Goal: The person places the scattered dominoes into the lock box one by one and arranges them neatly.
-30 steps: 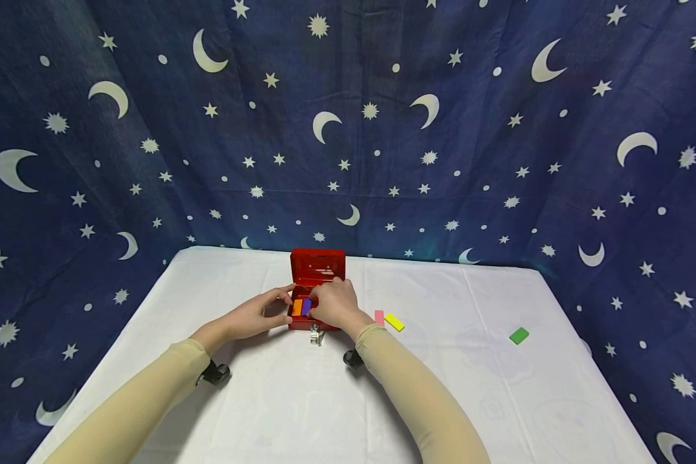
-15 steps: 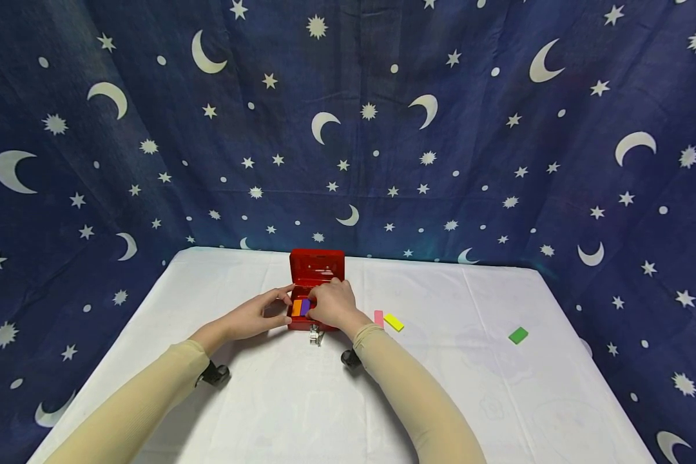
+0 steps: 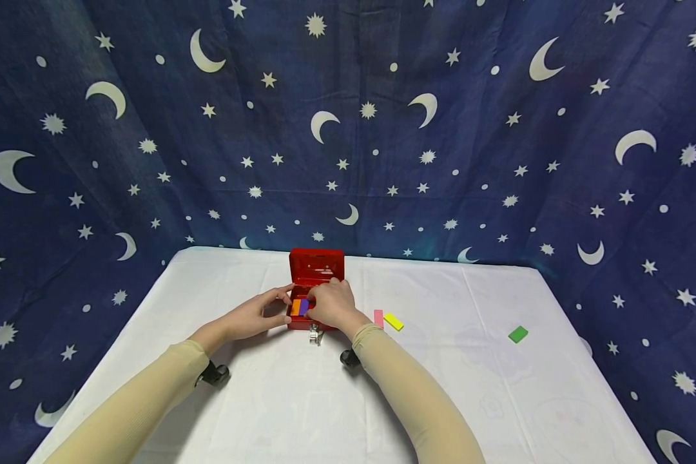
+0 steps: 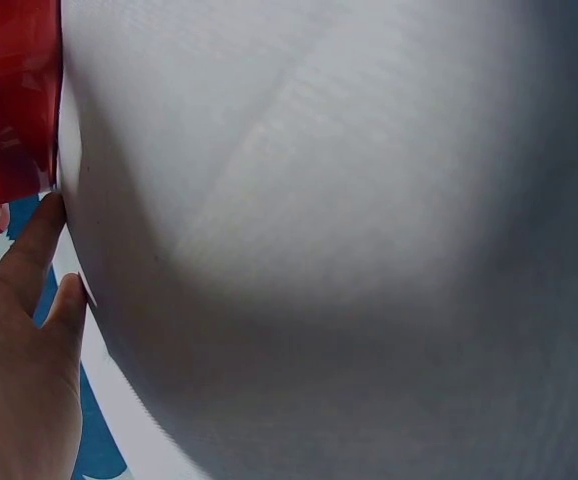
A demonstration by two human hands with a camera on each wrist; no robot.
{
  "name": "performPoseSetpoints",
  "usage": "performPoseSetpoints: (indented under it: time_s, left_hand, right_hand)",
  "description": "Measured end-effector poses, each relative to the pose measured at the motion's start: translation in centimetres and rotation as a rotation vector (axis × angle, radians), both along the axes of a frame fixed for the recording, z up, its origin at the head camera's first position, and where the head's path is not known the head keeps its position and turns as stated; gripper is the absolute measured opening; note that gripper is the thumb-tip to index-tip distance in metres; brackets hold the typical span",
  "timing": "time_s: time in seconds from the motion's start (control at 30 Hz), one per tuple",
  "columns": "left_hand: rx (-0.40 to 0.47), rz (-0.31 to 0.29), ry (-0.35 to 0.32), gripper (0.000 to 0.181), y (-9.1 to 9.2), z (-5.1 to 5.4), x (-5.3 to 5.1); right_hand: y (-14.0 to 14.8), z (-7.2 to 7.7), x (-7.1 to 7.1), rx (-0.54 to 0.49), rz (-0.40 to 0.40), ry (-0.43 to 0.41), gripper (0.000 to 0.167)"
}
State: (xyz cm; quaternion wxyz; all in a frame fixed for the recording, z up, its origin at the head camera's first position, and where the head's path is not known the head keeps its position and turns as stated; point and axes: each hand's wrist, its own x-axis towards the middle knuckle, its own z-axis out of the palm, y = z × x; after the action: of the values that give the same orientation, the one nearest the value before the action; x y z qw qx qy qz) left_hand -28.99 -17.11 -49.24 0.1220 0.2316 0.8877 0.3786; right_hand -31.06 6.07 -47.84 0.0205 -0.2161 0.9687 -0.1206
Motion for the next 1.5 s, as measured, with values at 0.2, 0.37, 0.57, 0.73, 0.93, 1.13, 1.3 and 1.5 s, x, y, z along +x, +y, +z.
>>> performPoseSetpoints:
  time_s: [0.2,0.37,0.57,0.73,0.93,1.13,1.3,1.5]
  left_hand:
    - [0.004,-0.002,0.003,0.033,-0.02,0.01,0.07]
    - [-0.001,-0.002,0.004,0.033,0.01,0.11,0.12]
    - [0.003,-0.004,0.007,0.032,0.04,0.15,0.14]
    - [0.004,-0.008,0.012,0.032,0.0,-0.01,0.08]
    - [0.004,-0.009,0.014,0.032,-0.06,-0.06,0.06]
    - [-0.005,-0.006,0.009,0.031,-0.05,0.01,0.1]
    - [-0.006,-0.005,0.011,0.031,-0.01,-0.01,0.04]
    - [-0.011,-0.001,0.015,0.033,0.02,-0.02,0.08]
  right_hand:
    - [-0.01,-0.05,0.06,-0.005,-0.002,0.001,0.039]
    - [-0.07,0.04,0.09,-0.009,0.0,-0.009,0.04]
    - [-0.03,0.08,-0.02,0.002,-0.006,-0.023,0.042]
    - [0.03,0.16,-0.08,-0.002,-0.004,-0.034,0.044]
    - [0.06,0.31,-0.07,-0.01,-0.003,-0.042,0.045]
    - [0.05,0.26,-0.09,-0.009,-0.002,-0.046,0.044]
    - [0.17,0.24,-0.11,-0.01,-0.001,-0.038,0.043]
    - [0.22,0.47,0.08,-0.036,0.003,-0.032,0.043]
